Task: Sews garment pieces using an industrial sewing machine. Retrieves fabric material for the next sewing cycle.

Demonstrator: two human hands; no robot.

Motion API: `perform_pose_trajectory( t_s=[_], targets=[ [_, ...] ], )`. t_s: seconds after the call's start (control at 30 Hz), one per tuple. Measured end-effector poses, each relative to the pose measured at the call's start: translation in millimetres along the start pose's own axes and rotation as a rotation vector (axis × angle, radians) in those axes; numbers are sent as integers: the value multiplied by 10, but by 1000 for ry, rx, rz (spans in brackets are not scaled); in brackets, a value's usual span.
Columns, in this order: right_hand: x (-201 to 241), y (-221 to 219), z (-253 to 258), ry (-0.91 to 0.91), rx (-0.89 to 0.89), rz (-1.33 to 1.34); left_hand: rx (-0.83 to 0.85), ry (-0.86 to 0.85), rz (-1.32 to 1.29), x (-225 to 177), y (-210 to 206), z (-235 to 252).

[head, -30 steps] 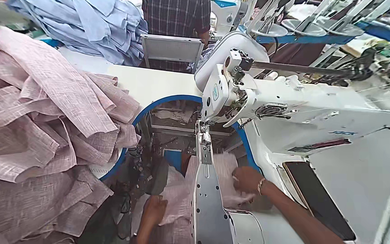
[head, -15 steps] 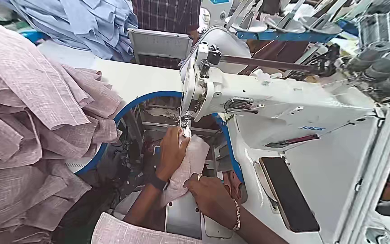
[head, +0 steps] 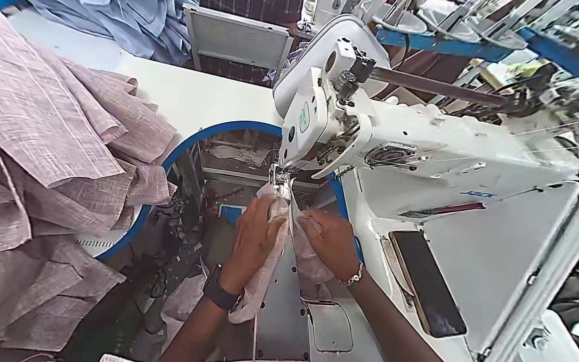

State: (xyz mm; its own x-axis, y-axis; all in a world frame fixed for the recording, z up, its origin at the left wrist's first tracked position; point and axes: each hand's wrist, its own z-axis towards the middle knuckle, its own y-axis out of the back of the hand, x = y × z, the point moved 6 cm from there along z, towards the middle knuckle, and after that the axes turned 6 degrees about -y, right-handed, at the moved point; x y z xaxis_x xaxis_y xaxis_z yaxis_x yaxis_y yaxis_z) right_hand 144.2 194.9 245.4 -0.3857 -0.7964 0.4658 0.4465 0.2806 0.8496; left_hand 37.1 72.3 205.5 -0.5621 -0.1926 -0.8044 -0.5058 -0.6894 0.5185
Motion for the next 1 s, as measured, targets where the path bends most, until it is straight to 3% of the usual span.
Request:
perform_pose_trajectory(
  t_s=[0.13, 0.23, 0.37, 0.5, 0.73, 0.8, 0.93, 1.0],
  targets=[
    [-129, 36, 94, -15, -20, 88, 110, 144, 82, 21, -67, 74],
    [-123, 20, 60, 83, -87, 112, 122, 186, 146, -45, -99, 73],
    [-100, -8, 93, 202, -49, 156, -117, -44, 234, -181, -83, -54],
    [-26, -99, 73, 246, 55, 69, -47, -137, 375, -218, -123, -159],
    [82, -83, -17, 330, 156, 34, -56, -206, 303, -191, -144, -16],
    [64, -112, -4, 288, 170, 131, -78, -236, 307, -211, -146, -20],
    [64, -330, 137, 39, 242, 569, -111, -208, 98, -148, -105, -63],
    [99, -405, 189, 18, 168, 544, -117, -201, 20, -126, -100, -66]
  ],
)
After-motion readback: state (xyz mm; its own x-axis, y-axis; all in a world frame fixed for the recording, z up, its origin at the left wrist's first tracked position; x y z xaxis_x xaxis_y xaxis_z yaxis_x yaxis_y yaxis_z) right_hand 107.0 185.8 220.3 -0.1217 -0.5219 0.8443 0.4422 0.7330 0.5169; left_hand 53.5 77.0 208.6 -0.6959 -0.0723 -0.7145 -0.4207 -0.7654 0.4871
